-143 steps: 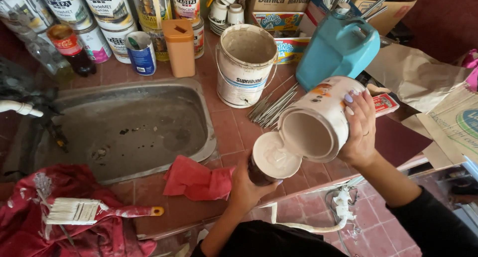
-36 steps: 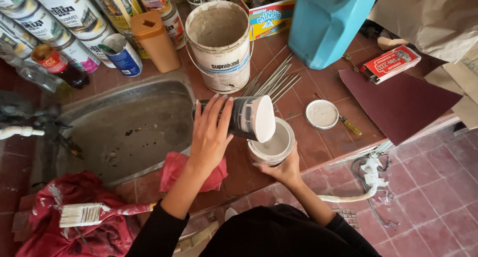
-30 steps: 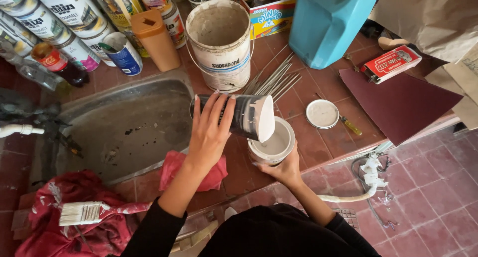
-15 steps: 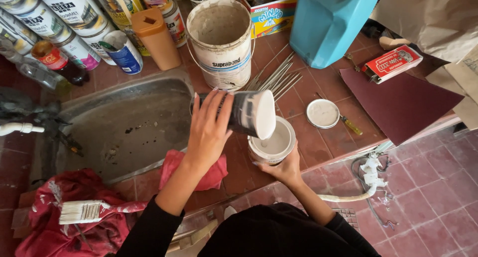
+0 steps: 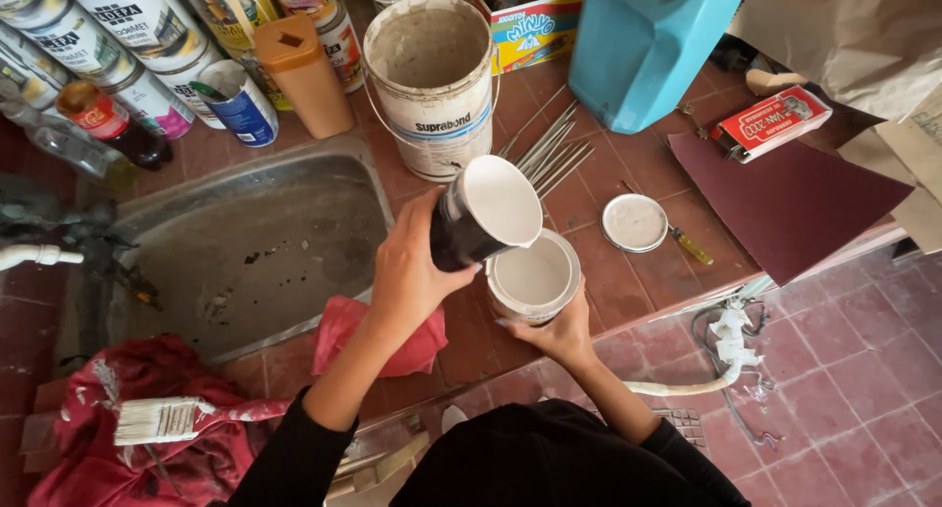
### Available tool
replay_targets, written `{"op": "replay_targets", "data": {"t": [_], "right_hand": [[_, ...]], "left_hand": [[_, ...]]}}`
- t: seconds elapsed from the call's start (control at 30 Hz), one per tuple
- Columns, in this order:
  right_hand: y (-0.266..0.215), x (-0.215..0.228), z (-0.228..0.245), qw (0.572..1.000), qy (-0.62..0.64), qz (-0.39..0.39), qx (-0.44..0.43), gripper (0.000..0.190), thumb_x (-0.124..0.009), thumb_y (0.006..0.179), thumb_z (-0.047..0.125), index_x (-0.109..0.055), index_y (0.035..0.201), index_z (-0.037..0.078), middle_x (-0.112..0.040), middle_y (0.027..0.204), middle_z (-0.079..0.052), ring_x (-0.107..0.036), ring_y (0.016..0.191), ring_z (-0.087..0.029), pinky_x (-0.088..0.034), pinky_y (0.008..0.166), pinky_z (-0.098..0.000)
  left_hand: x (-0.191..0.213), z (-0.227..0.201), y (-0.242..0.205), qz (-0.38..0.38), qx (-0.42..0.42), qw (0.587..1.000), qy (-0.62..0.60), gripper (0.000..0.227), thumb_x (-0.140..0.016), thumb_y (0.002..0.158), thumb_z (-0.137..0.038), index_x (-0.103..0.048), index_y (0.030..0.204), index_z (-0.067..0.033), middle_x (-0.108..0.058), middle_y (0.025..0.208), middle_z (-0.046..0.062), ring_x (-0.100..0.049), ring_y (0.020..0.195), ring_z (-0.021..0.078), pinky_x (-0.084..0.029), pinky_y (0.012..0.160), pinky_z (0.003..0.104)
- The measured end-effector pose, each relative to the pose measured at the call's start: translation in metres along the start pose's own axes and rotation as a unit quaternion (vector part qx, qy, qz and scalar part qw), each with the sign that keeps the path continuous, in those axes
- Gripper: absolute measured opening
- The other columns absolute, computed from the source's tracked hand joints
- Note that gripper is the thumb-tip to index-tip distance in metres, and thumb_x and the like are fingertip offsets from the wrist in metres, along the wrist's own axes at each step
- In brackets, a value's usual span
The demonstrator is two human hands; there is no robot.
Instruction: Mixing paint in a small cup by adding liquid from a container and stirring with a stick.
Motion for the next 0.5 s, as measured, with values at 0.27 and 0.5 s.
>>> {"op": "replay_targets", "data": {"t": [0.27, 0.5], "right_hand": [[0.003, 0.000, 0.003, 1.000, -0.002, 0.002, -0.013, 0.122, -0.109, 0.031, 0.037, -0.044, 0.128, 0.003, -0.069, 0.110, -0.026, -0.073, 0.100, -0.043, -0.060, 0.088, -0.0528], [0.001, 0.003, -0.006, 1.000, 0.012, -0.008, -0.001, 0.118, -0.108, 0.031, 0.036, -0.048, 0.127, 0.004, -0.069, 0.110, -0.024, -0.072, 0.102, -0.041, -0.059, 0.091, -0.0497]], "left_hand": [[-0.010, -0.006, -0.007, 0.031, -0.008, 0.999, 0.041, 0.102, -0.094, 0.054, -0.015, -0.049, 0.146, -0.0113, -0.058, 0.129, 0.014, -0.065, 0.116, 0.0424, -0.055, 0.096, 0.056], [-0.016, 0.002, -0.020, -0.008, -0.030, 0.996, 0.079, 0.102, -0.093, 0.055, -0.013, -0.048, 0.147, -0.0091, -0.056, 0.134, 0.016, -0.064, 0.117, 0.0427, -0.052, 0.101, 0.055]]}}
Point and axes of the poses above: each hand's wrist, its own y-axis towards the middle knuckle, its own x-axis out of the back of the hand, z = x × y, the point moved 6 cm from there along y, towards the middle knuckle
